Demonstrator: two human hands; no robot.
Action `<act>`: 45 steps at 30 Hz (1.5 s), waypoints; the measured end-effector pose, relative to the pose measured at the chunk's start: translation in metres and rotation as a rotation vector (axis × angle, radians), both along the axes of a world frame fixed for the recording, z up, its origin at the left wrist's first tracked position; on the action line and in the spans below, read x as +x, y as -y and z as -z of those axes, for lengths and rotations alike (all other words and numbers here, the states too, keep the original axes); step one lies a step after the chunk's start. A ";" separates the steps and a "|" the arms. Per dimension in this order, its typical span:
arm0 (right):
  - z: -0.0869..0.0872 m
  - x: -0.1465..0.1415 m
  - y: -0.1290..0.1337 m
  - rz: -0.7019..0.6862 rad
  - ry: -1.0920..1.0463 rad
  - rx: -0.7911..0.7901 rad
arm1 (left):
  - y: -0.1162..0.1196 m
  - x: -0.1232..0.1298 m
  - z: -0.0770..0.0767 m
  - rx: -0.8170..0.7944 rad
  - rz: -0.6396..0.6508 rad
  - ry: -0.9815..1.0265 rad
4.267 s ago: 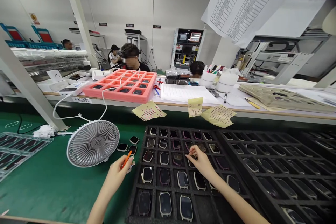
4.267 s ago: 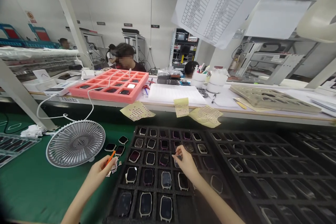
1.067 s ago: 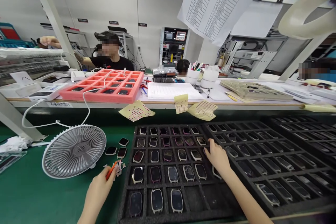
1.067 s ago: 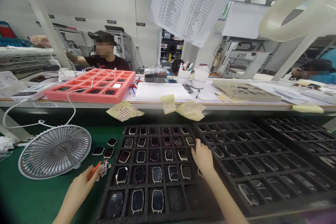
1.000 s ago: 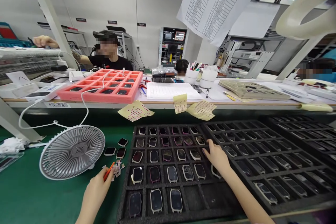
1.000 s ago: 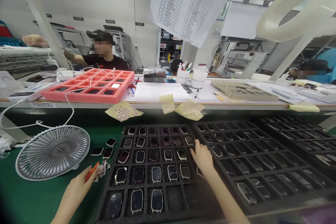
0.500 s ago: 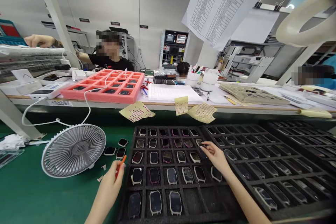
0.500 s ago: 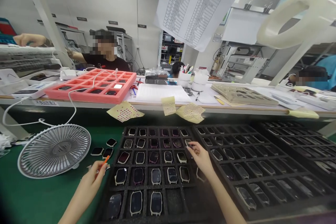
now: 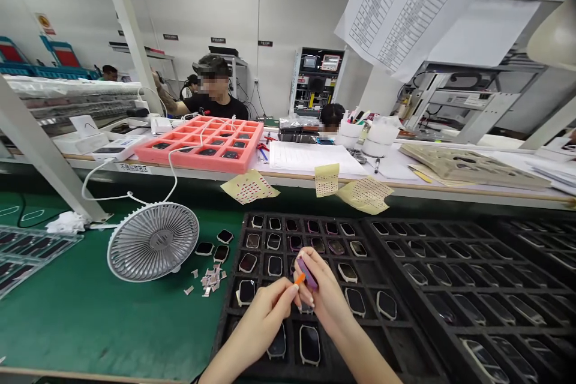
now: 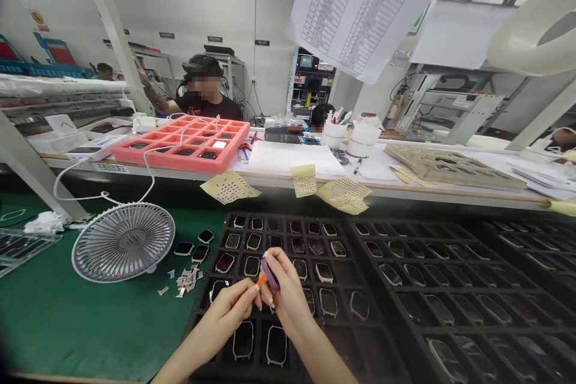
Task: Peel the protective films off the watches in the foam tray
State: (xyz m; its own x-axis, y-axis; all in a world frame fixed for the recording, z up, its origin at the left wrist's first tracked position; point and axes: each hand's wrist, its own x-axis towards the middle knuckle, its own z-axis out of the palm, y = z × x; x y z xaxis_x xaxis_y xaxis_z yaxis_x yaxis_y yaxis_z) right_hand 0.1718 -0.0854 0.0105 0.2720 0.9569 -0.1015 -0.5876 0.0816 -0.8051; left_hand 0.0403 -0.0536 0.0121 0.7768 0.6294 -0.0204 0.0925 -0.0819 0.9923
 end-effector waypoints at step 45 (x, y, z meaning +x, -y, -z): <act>0.076 0.175 0.023 0.477 1.391 -0.298 | -0.075 -0.090 0.052 0.469 -0.446 -0.756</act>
State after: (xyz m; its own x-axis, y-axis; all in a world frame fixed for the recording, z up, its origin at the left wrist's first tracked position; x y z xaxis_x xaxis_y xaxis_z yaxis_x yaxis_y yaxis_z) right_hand 0.3470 -0.1086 -0.0655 0.5844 0.7442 0.3235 0.6740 -0.2231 -0.7043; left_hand -0.0496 0.0209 -0.0398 0.3529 0.9316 -0.0869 0.8047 -0.2548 0.5361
